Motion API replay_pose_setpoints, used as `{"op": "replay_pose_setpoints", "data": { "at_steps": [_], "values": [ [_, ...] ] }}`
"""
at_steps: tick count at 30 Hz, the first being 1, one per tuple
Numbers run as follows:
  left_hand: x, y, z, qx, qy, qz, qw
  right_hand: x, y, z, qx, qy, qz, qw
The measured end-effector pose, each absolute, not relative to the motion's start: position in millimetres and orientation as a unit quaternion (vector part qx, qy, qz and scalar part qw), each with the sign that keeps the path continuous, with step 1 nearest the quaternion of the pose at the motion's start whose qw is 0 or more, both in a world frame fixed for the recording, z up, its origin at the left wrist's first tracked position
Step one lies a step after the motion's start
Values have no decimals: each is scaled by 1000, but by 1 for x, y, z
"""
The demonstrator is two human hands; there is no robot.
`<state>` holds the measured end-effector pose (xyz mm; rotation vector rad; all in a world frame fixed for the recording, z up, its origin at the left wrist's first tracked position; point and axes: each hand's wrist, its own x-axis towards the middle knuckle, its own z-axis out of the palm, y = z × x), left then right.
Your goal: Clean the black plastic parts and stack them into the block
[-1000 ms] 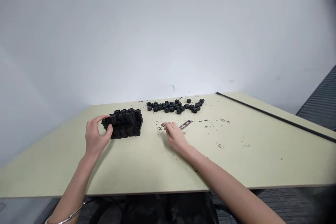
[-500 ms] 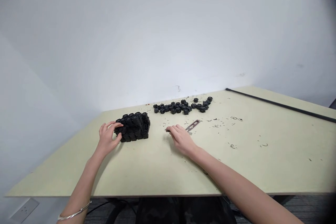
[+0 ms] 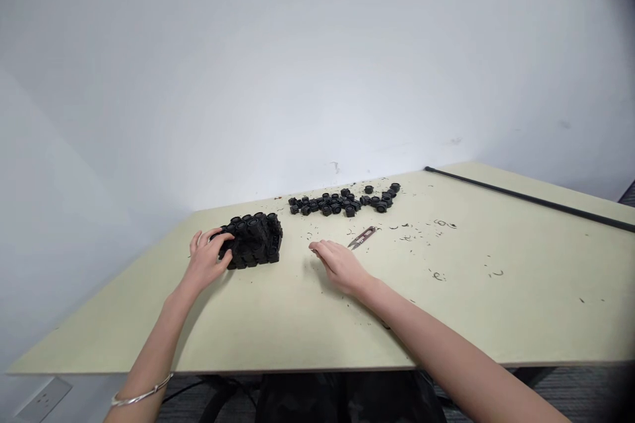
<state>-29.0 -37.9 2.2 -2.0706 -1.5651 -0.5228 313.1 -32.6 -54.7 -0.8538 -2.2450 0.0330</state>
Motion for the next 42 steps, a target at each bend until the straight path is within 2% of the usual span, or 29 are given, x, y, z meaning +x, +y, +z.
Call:
{"op": "replay_pose_setpoints", "data": {
  "at_steps": [11,15,19,23,26,31,38,42],
  "values": [
    [-32,-35,1,-763,-563,-188,256,314,-33,-53,-332,-879,17,342],
    [-29,-39,4,-763,-532,-213,300,313,-33,-54,-329,-882,22,337],
    [-4,-54,14,-762,-450,-255,389,312,-35,-52,-343,-842,77,410],
    [42,-70,15,-817,-351,-227,398,312,-39,-45,-349,-743,201,534],
    [77,-74,7,-851,-271,-207,399,314,-42,-37,-344,-682,272,585],
    [119,-64,-7,-878,-187,-192,397,313,-45,-29,-304,-635,375,603],
    [138,-52,-12,-887,-151,-170,402,311,-47,-29,-299,-623,348,633],
    [139,-43,-10,-903,-159,-161,365,311,-42,-30,-299,-589,393,640]
  ]
}}
